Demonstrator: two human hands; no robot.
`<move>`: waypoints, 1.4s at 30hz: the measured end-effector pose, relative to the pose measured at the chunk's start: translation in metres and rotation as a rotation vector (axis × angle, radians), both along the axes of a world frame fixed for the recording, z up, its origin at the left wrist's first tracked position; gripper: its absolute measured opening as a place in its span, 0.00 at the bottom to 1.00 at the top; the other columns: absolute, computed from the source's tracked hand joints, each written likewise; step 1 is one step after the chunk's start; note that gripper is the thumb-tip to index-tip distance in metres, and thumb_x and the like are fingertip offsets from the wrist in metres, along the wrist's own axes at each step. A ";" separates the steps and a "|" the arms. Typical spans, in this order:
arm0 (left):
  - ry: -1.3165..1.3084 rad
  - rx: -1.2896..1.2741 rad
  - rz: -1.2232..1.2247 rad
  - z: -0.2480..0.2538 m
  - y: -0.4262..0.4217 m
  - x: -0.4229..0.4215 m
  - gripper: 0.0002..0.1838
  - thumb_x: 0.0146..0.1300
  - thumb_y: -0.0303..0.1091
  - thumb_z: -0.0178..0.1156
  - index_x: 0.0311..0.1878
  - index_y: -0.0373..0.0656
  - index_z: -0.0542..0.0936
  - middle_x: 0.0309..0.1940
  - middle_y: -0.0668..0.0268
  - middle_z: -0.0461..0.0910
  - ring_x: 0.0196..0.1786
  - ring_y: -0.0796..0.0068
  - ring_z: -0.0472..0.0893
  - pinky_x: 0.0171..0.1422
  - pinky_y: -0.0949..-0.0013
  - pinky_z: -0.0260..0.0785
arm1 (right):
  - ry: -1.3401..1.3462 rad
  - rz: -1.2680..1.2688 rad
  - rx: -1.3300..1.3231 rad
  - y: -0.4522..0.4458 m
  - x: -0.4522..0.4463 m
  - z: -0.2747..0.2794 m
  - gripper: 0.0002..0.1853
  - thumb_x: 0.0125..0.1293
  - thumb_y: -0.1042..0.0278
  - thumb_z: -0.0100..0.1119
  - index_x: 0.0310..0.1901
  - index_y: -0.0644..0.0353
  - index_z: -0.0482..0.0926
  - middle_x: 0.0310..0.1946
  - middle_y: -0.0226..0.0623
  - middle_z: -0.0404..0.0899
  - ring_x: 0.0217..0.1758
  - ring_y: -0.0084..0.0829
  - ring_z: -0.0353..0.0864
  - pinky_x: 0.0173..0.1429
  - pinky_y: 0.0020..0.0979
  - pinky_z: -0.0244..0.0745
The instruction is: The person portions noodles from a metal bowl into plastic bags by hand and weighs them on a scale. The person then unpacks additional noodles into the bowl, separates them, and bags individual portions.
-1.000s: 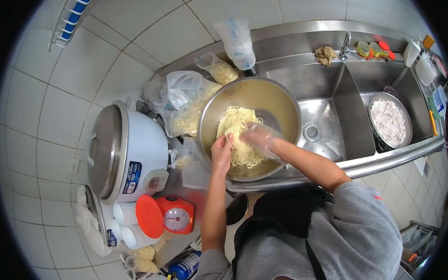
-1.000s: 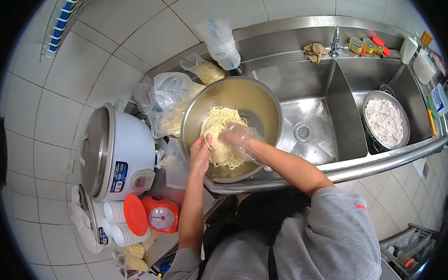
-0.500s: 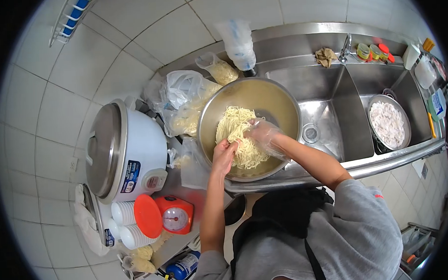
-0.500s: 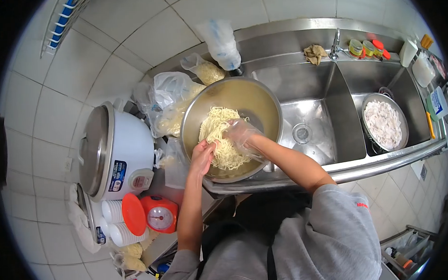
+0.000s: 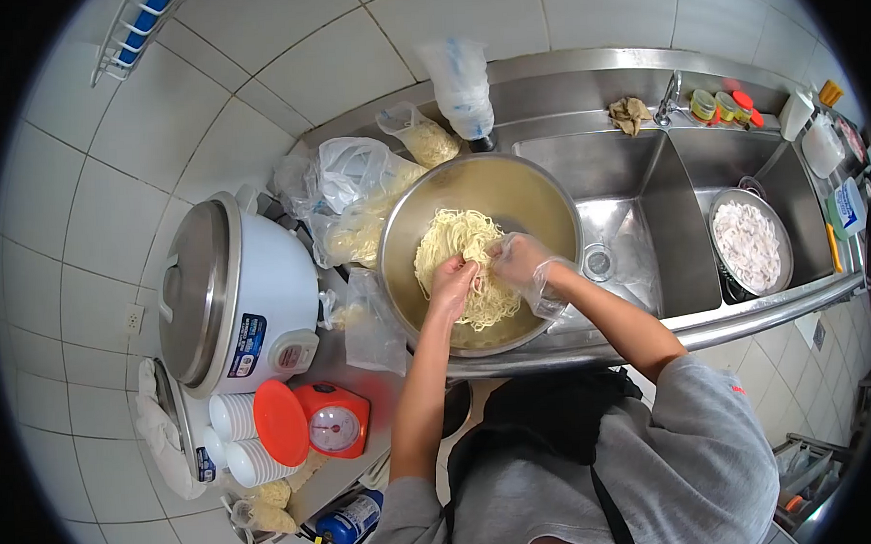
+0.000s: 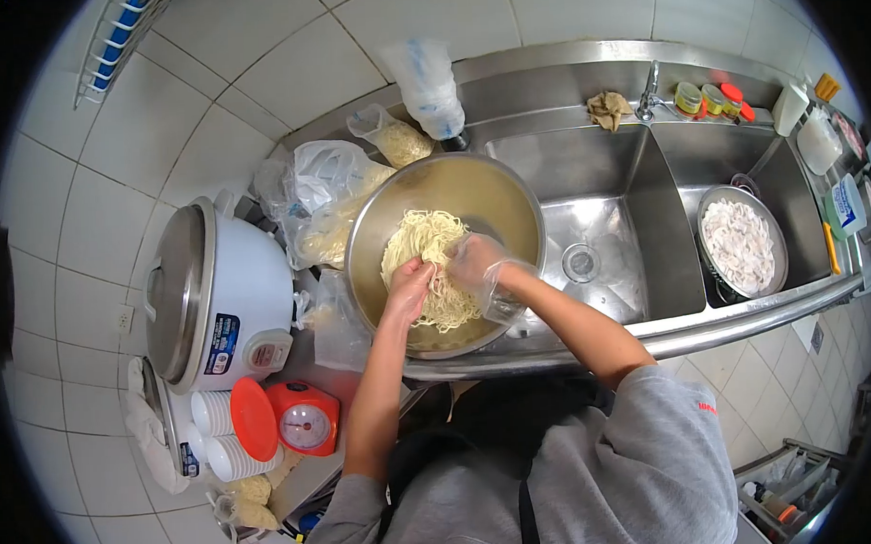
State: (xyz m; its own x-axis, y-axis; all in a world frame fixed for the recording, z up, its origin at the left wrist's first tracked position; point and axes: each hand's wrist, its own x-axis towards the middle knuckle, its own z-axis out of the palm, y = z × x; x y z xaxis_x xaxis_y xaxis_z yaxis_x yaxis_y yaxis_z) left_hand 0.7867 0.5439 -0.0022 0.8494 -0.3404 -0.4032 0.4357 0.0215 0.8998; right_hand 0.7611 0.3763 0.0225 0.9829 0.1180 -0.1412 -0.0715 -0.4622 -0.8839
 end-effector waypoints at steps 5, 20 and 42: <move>-0.265 0.271 -0.033 -0.011 -0.008 -0.002 0.06 0.51 0.20 0.53 0.34 0.35 0.74 0.23 0.69 0.74 0.22 0.85 0.69 0.25 0.79 0.61 | 0.086 -0.057 0.090 -0.004 0.005 0.001 0.15 0.48 0.58 0.58 0.31 0.62 0.79 0.27 0.46 0.78 0.29 0.35 0.77 0.37 0.32 0.70; -0.602 0.735 -0.129 0.040 0.015 -0.004 0.20 0.52 0.36 0.61 0.48 0.37 0.75 0.47 0.55 0.74 0.45 0.63 0.75 0.51 0.67 0.66 | -0.109 0.102 -0.408 -0.029 0.059 -0.067 0.16 0.50 0.58 0.56 0.24 0.66 0.77 0.23 0.50 0.76 0.23 0.41 0.74 0.31 0.37 0.68; -0.263 -0.081 0.183 0.091 0.031 0.021 0.19 0.52 0.31 0.55 0.49 0.35 0.71 0.36 0.63 0.76 0.35 0.78 0.76 0.38 0.76 0.69 | 0.055 0.047 0.239 -0.013 0.046 0.122 0.27 0.51 0.47 0.58 0.40 0.68 0.78 0.35 0.43 0.78 0.36 0.29 0.75 0.44 0.28 0.68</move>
